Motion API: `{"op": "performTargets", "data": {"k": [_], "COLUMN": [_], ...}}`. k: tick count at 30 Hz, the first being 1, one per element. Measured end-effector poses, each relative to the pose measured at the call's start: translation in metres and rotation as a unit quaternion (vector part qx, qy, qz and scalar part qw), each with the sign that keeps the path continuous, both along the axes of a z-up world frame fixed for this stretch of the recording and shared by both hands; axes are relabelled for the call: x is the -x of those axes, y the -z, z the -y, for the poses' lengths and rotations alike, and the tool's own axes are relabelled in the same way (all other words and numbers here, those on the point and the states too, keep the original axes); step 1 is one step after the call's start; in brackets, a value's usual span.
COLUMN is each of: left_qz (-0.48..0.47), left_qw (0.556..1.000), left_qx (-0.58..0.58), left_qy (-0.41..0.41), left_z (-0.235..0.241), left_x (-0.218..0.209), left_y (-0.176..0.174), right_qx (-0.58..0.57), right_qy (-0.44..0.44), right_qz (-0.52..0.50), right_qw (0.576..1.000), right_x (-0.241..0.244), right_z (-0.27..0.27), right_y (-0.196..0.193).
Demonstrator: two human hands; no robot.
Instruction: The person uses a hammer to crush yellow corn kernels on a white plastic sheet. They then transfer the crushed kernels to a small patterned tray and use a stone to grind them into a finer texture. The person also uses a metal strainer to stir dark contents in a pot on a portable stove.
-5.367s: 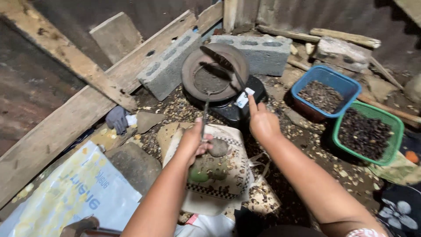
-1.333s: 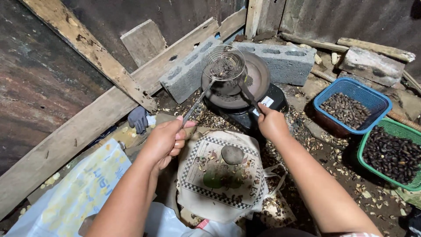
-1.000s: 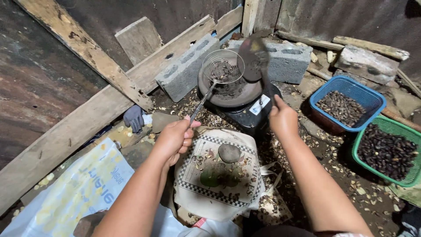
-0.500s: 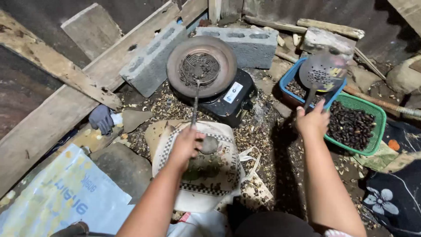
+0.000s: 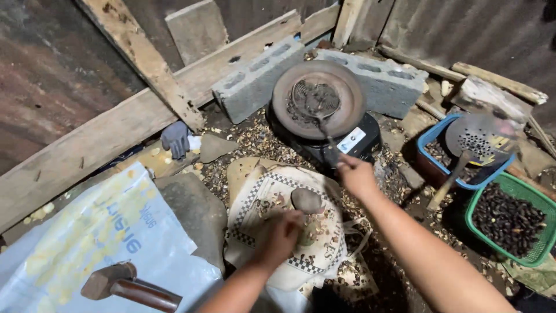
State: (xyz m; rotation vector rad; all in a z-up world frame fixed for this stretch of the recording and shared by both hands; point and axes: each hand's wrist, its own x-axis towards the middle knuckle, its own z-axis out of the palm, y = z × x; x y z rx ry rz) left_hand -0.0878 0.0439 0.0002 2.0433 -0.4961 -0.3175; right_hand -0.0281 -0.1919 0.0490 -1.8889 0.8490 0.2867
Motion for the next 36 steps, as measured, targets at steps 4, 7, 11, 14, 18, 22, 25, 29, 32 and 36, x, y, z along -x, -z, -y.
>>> {"op": "performTargets", "data": {"k": [4, 7, 11, 14, 18, 22, 25, 29, 32, 36], "left_qz": [0.111, 0.169, 0.083, 0.044, 0.025, -0.028, -0.036, -0.119, -0.158, -0.307], "left_qw": [0.989, 0.965, 0.945, 0.95, 0.951, 0.946, 0.949, 0.935, 0.934, 0.927], "left_qx": [-0.015, -0.177, -0.258, -0.258, -0.271, -0.277, -0.256, -0.268, -0.261, -0.069], "left_qy": [-0.095, -0.097, -0.182, -0.17, -0.149, -0.167, -0.182, -0.198, -0.186, -0.205], "left_z": [-0.047, -0.076, -0.098, -0.111, -0.118, -0.122, -0.123, -0.129, -0.122, -0.084], "left_x": [-0.027, -0.03, -0.026, -0.024, -0.028, -0.035, -0.04, -0.04, -0.048, -0.024], "left_y": [0.037, 0.068, 0.1, 0.132, 0.141, 0.114, 0.097, 0.104, 0.107, 0.065], "right_qx": [0.072, 0.087, 0.121, 0.105, 0.138, 0.223, 0.443, 0.242, 0.294, 0.202], "right_qy": [-0.038, -0.045, -0.06, -0.049, -0.057, -0.098, -0.212, -0.314, -0.485, -0.426], "right_qz": [0.065, 0.094, 0.105, 0.11, 0.103, 0.074, 0.001, 0.17, 0.194, 0.08], "right_qw": [0.995, 0.991, 0.985, 0.987, 0.983, 0.967, 0.871, 0.902, 0.8, 0.878], "right_x": [0.015, 0.032, 0.02, 0.021, 0.019, 0.009, 0.002, 0.024, 0.025, 0.023], "right_z": [0.04, 0.038, 0.057, 0.064, 0.064, 0.074, 0.044, -0.047, -0.059, -0.05], "right_y": [0.04, 0.035, 0.056, 0.065, 0.063, 0.075, 0.04, 0.021, 0.079, 0.094]}}
